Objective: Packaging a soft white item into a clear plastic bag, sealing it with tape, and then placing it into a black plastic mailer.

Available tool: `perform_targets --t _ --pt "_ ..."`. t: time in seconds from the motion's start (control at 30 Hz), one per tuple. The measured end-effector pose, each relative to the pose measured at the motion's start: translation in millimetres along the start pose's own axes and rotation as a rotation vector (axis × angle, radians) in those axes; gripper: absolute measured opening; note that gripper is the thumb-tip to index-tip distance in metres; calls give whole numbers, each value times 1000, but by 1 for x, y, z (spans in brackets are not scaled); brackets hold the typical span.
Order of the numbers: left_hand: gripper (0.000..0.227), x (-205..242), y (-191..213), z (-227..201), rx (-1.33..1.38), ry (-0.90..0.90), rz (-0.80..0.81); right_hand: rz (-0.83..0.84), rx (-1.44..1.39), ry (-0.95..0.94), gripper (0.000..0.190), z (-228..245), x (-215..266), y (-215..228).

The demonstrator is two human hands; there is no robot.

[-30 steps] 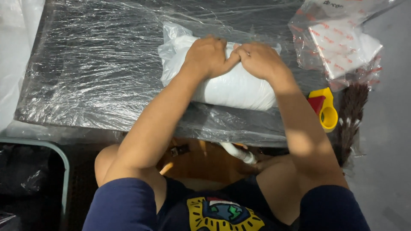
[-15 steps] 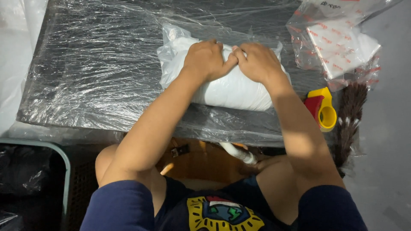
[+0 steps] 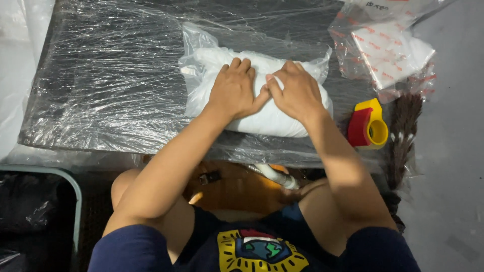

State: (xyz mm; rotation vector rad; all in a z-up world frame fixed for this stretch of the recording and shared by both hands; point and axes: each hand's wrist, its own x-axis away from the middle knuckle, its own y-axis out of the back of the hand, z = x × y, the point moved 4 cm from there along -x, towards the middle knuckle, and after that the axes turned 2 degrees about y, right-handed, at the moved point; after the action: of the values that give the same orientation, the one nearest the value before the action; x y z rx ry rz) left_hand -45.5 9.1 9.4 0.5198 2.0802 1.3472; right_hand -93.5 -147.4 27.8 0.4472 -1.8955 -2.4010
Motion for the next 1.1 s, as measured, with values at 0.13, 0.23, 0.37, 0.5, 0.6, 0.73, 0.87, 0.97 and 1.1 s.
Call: perform_targets --t 0.13,0.23,0.37,0.5,0.6,0.73,0.87,0.97,1.1 --pt "69 11 -7 -2 -27 -68 -79 -86 11 17 44 10 15 1" --pt "68 18 -15 -2 -47 -104 -131 -70 29 7 44 9 21 -1" --pt "67 20 -16 -1 -74 -115 -169 67 -43 -50 51 -1 -1 19" --pt "67 22 -18 -3 -79 -120 -186 -58 -41 128 58 -37 -57 7" --pt "68 26 -18 -3 -80 -113 -174 289 -81 -111 82 -45 -76 -15" --pt "67 29 -18 -7 -100 -101 -183 440 -288 -255 64 -45 -72 -29" --pt "69 31 -26 -5 -124 -78 -195 426 -160 -272 62 -36 -65 -23" --pt "69 33 -32 -4 -143 -63 -199 492 -146 -170 75 6 -48 8" --pt "66 40 -42 -9 -167 -76 -236 531 -98 -31 89 15 -26 10"
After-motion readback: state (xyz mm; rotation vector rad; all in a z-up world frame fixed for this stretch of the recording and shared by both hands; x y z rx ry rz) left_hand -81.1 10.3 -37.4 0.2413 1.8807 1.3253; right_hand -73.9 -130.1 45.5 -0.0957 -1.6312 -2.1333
